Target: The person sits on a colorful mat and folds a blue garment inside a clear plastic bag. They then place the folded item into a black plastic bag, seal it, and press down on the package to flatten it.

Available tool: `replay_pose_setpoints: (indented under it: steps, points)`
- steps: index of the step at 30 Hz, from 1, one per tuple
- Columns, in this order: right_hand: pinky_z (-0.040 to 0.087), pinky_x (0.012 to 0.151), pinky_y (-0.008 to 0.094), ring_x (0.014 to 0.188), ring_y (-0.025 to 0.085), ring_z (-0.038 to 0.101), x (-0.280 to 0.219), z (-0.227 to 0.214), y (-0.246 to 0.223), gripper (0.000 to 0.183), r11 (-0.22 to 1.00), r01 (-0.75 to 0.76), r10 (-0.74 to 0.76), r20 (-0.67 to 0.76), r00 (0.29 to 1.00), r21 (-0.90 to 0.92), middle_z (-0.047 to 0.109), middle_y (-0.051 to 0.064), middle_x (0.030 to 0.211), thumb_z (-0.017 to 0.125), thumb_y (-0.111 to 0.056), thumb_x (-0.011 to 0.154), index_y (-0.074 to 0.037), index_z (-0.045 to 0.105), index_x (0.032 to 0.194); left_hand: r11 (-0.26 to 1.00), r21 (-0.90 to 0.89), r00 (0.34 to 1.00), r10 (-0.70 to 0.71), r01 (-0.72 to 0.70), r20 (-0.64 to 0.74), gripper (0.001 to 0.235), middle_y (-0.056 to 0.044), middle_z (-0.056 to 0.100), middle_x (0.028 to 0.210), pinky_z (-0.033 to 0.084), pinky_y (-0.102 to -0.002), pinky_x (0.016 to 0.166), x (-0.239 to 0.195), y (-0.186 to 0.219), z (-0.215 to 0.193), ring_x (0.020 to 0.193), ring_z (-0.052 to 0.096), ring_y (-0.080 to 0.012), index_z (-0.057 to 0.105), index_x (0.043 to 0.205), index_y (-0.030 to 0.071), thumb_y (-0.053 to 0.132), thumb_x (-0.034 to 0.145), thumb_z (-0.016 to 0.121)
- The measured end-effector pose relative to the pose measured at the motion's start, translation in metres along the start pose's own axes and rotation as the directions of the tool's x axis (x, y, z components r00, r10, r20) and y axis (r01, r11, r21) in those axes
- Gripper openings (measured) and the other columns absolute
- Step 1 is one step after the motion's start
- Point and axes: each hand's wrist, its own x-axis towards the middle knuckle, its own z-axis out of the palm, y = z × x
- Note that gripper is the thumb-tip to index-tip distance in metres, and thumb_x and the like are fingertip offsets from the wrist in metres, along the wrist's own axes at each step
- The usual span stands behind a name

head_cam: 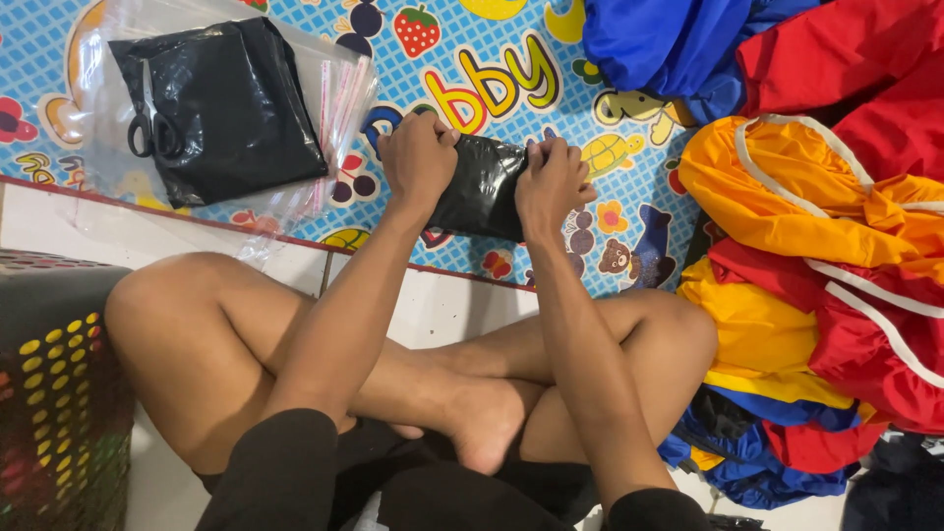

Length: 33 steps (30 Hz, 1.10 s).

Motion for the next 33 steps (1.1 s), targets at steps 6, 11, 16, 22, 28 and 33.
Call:
replay_pose_setpoints:
  steps: [6, 11, 16, 22, 28, 33]
  points:
    - [0.031, 0.089, 0.052, 0.098, 0.026, 0.050, -0.014, 0.009, -0.014, 0.014, 0.978, 0.160, -0.193, -0.280, 0.940, -0.137, 0.046, 0.001, 0.093, 0.051, -0.028, 0.107, -0.016, 0.048, 0.100, 0.995, -0.074, 0.997, -0.071, 0.068, -0.035, 0.008, -0.010, 0.069, 0.093, 0.043, -0.049, 0.095, -0.007, 0.008, -0.005, 0.103, 0.070, -0.0304, 0.066, 0.095, 0.013, 0.021, 0.098, 0.069]
    - [0.029, 0.087, 0.049, 0.094, 0.024, 0.048, -0.010, 0.023, -0.008, 0.015, 0.955, 0.181, -0.254, -0.331, 0.909, -0.237, 0.043, -0.001, 0.090, 0.049, -0.029, 0.106, -0.017, 0.044, 0.099, 0.999, -0.006, 0.985, 0.037, -0.038, -0.171, 0.025, -0.017, 0.064, 0.109, 0.048, -0.051, 0.092, -0.020, 0.018, -0.007, 0.113, 0.066, -0.0370, 0.055, 0.116, 0.006, 0.013, 0.097, 0.069]
    - [0.024, 0.096, 0.050, 0.095, 0.022, 0.044, -0.015, 0.008, -0.020, 0.014, 0.975, 0.182, -0.209, -0.245, 0.947, -0.130, 0.049, 0.002, 0.099, 0.046, -0.022, 0.109, -0.012, 0.048, 0.101, 0.716, 0.388, 0.659, 0.693, -0.581, -0.292, 0.030, -0.013, 0.055, 0.126, 0.036, -0.044, 0.100, -0.050, 0.029, 0.019, 0.119, 0.056, -0.0289, 0.058, 0.123, 0.009, 0.010, 0.093, 0.056]
    - [0.029, 0.094, 0.052, 0.091, 0.023, 0.048, -0.014, 0.004, -0.016, 0.019, 0.935, 0.274, -0.340, -0.344, 0.875, -0.226, 0.044, -0.001, 0.083, 0.048, -0.016, 0.109, -0.013, 0.045, 0.091, 0.620, 0.342, 0.606, 0.779, -0.706, -0.162, 0.041, -0.011, 0.055, 0.147, 0.030, -0.039, 0.120, -0.043, -0.010, 0.059, 0.144, 0.044, -0.0250, 0.063, 0.135, 0.008, 0.028, 0.107, 0.042]
    - [0.027, 0.088, 0.048, 0.091, 0.021, 0.044, -0.010, 0.023, -0.008, 0.020, 0.941, 0.190, -0.291, -0.380, 0.878, -0.281, 0.038, -0.003, 0.085, 0.049, -0.031, 0.107, -0.016, 0.044, 0.094, 0.686, 0.296, 0.728, 0.683, -0.665, 0.053, 0.051, -0.006, 0.033, 0.167, 0.013, -0.038, 0.129, -0.044, -0.007, 0.045, 0.155, 0.026, -0.0219, 0.041, 0.159, 0.012, 0.028, 0.111, 0.035]
    - [0.027, 0.087, 0.047, 0.090, 0.020, 0.045, -0.005, 0.035, -0.001, 0.021, 0.948, 0.142, -0.248, -0.381, 0.891, -0.283, 0.038, -0.005, 0.086, 0.047, -0.038, 0.106, -0.021, 0.042, 0.095, 0.772, 0.158, 0.784, 0.580, -0.615, 0.220, 0.054, 0.001, 0.027, 0.170, 0.010, -0.038, 0.130, -0.032, -0.015, 0.044, 0.157, 0.021, -0.0190, 0.035, 0.163, 0.019, 0.030, 0.110, 0.030]
